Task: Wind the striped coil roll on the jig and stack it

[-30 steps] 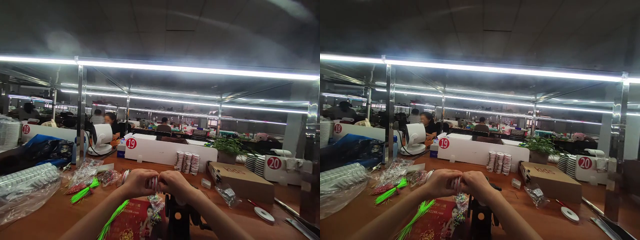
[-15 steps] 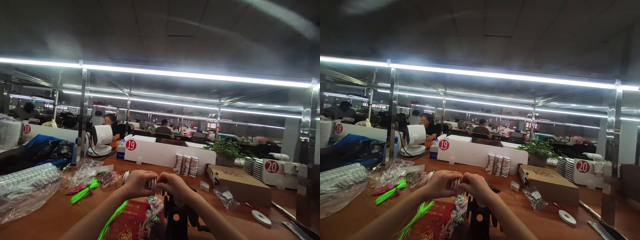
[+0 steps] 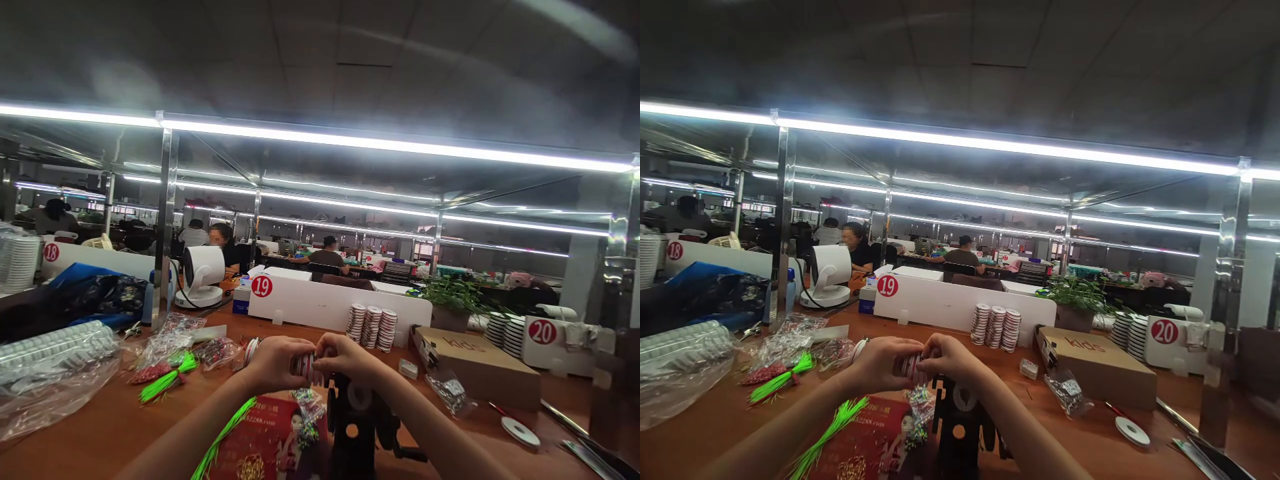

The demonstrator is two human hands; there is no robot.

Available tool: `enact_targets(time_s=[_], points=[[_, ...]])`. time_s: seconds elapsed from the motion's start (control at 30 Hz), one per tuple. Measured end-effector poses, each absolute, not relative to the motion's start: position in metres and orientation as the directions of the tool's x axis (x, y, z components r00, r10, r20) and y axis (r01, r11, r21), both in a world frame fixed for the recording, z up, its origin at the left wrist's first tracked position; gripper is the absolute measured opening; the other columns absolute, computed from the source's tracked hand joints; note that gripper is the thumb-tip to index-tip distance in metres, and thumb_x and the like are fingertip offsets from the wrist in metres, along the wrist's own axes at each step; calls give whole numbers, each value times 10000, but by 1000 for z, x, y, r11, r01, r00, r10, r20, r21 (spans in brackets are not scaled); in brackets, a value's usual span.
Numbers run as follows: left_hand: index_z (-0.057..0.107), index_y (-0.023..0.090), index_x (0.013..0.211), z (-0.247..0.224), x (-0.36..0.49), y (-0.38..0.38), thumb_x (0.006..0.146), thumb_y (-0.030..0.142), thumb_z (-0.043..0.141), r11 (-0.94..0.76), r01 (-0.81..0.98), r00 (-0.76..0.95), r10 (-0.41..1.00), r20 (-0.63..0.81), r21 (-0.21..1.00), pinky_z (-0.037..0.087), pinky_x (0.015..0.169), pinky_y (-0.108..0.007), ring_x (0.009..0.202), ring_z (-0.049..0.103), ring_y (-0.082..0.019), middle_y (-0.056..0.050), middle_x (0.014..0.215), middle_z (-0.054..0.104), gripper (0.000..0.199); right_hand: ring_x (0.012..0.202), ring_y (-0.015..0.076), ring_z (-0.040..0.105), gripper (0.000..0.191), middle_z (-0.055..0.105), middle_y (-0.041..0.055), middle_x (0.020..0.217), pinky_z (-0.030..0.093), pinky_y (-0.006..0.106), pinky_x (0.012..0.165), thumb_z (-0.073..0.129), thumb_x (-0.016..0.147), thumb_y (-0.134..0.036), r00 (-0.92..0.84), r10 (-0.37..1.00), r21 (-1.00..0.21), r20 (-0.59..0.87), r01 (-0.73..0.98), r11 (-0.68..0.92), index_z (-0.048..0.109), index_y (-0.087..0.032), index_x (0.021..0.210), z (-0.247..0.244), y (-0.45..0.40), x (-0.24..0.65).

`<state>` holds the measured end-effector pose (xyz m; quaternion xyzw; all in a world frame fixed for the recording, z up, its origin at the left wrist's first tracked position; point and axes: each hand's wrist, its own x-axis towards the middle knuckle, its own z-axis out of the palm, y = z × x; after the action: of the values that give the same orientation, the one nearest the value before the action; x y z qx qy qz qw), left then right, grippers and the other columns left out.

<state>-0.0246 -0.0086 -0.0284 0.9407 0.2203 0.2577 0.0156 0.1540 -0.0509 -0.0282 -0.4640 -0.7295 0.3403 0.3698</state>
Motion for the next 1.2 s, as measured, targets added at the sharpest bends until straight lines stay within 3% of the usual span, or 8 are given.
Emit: enact_targets(time_s=[0.23,0.43,0.6,0.9,1.03,1.2], points=[[604,297,1009,-29,-24,-8,604,361,645,-904,403,767,420,485,145,420,704,-225,862,614,-196,32,987,673,413,472,108,544,151,499,-84,488,355,175,415,617,663,-164,-236,936,-758,259,551,349,469,-179,686,-31,-48,152],[596,284,1016,-28,-24,-12,618,350,635,-898,421,756,424,499,126,421,687,-239,861,615,-197,23,978,674,405,555,125,550,176,582,-57,586,336,201,491,657,636,-137,-185,870,-504,456,752,424,557,-193,771,-32,-55,154],[571,264,1067,-28,-25,-15,595,312,662,-895,435,751,419,511,95,422,749,-289,914,603,-227,-9,1031,659,484,654,140,569,26,643,-23,680,329,252,646,595,738,-173,-172,731,-245,660,871,426,587,-196,729,-39,-77,154],[555,346,1090,-31,-26,-12,627,351,657,-895,444,760,401,511,41,427,805,-327,998,570,-229,-12,1147,601,474,486,104,466,240,549,-22,486,282,287,658,463,757,-82,-368,358,235,858,901,364,526,-171,544,-66,-71,146],[543,352,1104,-36,-26,-10,654,372,634,-893,450,757,386,526,9,425,811,-379,1018,557,-253,-49,1219,546,459,470,109,429,282,510,-19,458,285,295,638,422,789,-74,-412,233,337,881,892,302,507,-167,537,-69,-72,144],[553,333,1094,-39,-26,-10,664,323,631,-898,439,759,360,543,-19,412,833,-397,1016,555,-252,-43,1151,596,437,479,113,418,268,493,-18,457,321,285,630,424,776,-62,-444,157,388,882,874,292,492,-169,540,-71,-68,145]])
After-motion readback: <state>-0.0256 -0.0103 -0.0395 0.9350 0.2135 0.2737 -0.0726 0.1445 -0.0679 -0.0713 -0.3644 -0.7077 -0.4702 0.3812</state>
